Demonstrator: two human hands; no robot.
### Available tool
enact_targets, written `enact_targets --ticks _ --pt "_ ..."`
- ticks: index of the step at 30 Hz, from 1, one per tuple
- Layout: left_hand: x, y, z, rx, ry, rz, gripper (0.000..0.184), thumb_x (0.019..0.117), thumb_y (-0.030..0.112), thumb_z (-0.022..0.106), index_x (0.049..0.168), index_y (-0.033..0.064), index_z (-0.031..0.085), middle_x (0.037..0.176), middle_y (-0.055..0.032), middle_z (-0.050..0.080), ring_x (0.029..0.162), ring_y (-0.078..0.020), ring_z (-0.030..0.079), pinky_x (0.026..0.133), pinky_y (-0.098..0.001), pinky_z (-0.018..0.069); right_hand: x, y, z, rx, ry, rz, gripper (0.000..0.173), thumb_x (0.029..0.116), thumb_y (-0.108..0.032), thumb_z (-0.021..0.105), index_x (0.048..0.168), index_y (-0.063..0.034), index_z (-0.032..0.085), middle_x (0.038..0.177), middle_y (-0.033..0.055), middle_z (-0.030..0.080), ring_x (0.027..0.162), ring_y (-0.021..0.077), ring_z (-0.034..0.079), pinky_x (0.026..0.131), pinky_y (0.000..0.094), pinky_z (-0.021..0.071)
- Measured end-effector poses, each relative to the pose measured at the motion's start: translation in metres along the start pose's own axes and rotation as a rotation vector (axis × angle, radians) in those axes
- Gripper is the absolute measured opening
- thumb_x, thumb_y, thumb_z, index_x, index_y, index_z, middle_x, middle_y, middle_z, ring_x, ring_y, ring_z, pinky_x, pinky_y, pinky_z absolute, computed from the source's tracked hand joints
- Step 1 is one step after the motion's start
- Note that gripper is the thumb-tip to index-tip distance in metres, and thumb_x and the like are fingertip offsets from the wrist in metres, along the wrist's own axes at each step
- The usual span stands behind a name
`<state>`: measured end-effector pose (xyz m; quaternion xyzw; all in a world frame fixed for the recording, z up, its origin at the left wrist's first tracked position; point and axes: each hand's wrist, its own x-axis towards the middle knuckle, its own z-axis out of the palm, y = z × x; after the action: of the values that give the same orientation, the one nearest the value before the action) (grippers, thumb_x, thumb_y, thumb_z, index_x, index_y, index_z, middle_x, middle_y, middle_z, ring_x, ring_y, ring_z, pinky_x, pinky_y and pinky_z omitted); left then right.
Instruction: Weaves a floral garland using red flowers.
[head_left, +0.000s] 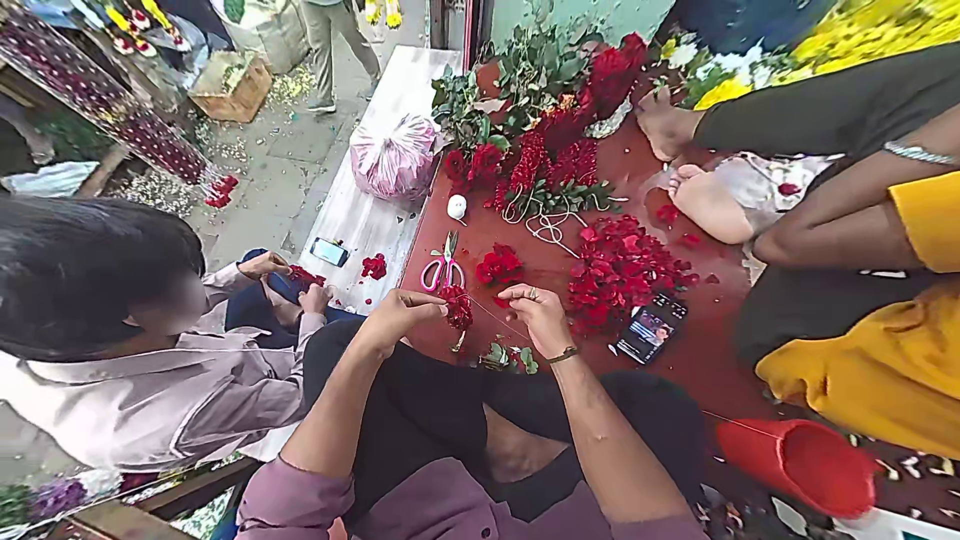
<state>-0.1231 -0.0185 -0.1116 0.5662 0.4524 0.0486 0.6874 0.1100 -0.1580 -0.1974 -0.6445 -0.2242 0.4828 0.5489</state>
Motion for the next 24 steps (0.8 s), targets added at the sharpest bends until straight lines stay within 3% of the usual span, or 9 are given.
enact_targets --ticks 4,7,11,14,18,21,24 --pt "0.004 -0.005 0.001 0.001 0.063 0.021 0.01 0.0951 0.01 0.072 0.095 0.0038 0.079 0.091 -0.0042 0.076 0.087 -0.0103 0.068 0.086 -0.0327 0.0551 0.0 0.002 -0.001 -0.11 -0.012 -0.098 0.029 0.079 0.01 0.065 0.103 -0.0031 0.076 0.111 0.0069 0.073 0.082 0.0151 0.068 0.072 0.0328 0.0595" --pt "0.008 -0.009 0.003 0.102 0.125 0.032 0.011 0.0945 0.015 0.074 0.089 0.0071 0.079 0.083 -0.0013 0.074 0.077 -0.0083 0.065 0.077 -0.0324 0.0543 -0.002 0.0 0.005 -0.166 0.031 -0.139 0.018 0.0833 0.001 0.075 0.101 -0.0036 0.076 0.108 0.0068 0.074 0.08 0.0158 0.07 0.071 0.0332 0.0611" --pt "0.011 -0.014 0.003 0.289 0.17 0.018 0.012 0.0924 0.02 0.076 0.09 0.0084 0.079 0.081 -0.0027 0.074 0.072 -0.011 0.066 0.073 -0.0378 0.0552 -0.012 -0.01 0.022 -0.085 0.075 -0.13 0.01 0.0869 0.0 0.073 0.096 -0.0029 0.075 0.096 0.0059 0.074 0.067 0.0131 0.065 0.063 0.0292 0.0576" --pt "0.012 -0.014 0.006 0.335 0.137 0.002 0.013 0.0922 0.022 0.076 0.091 0.0093 0.08 0.081 -0.0026 0.074 0.072 -0.011 0.066 0.072 -0.0385 0.0553 -0.024 -0.016 0.039 0.125 0.122 -0.048 0.018 0.0823 0.01 0.07 0.098 0.002 0.066 0.083 0.0101 0.069 0.06 0.0149 0.062 0.056 0.0284 0.0554" --pt "0.013 -0.017 0.011 0.36 0.079 0.016 0.014 0.0935 0.023 0.074 0.09 0.0111 0.08 0.08 -0.002 0.074 0.071 -0.0112 0.065 0.069 -0.0392 0.0538 -0.039 -0.02 0.055 0.275 0.119 0.086 0.035 0.0817 0.016 0.066 0.111 0.0022 0.054 0.085 0.0124 0.07 0.061 0.0163 0.065 0.052 0.0275 0.0545" --pt "0.012 -0.014 0.014 0.347 0.021 -0.003 0.011 0.0941 0.02 0.075 0.096 0.011 0.081 0.087 -0.002 0.076 0.079 -0.0113 0.069 0.078 -0.0401 0.0569 -0.044 -0.025 0.065 0.259 0.05 0.093 0.042 0.0781 0.014 0.071 0.114 0.0021 0.052 0.083 0.0128 0.07 0.059 0.0163 0.065 0.049 0.0265 0.0529" --pt "0.011 -0.014 0.016 0.333 -0.038 0.0 0.012 0.0913 0.013 0.074 0.101 0.0099 0.081 0.089 -0.0031 0.076 0.079 -0.0114 0.068 0.076 -0.0382 0.0563 -0.045 -0.025 0.071 0.129 0.036 0.074 0.045 0.0755 0.011 0.077 0.114 0.0015 0.054 0.079 0.011 0.071 0.056 0.0147 0.063 0.048 0.0256 0.0506"
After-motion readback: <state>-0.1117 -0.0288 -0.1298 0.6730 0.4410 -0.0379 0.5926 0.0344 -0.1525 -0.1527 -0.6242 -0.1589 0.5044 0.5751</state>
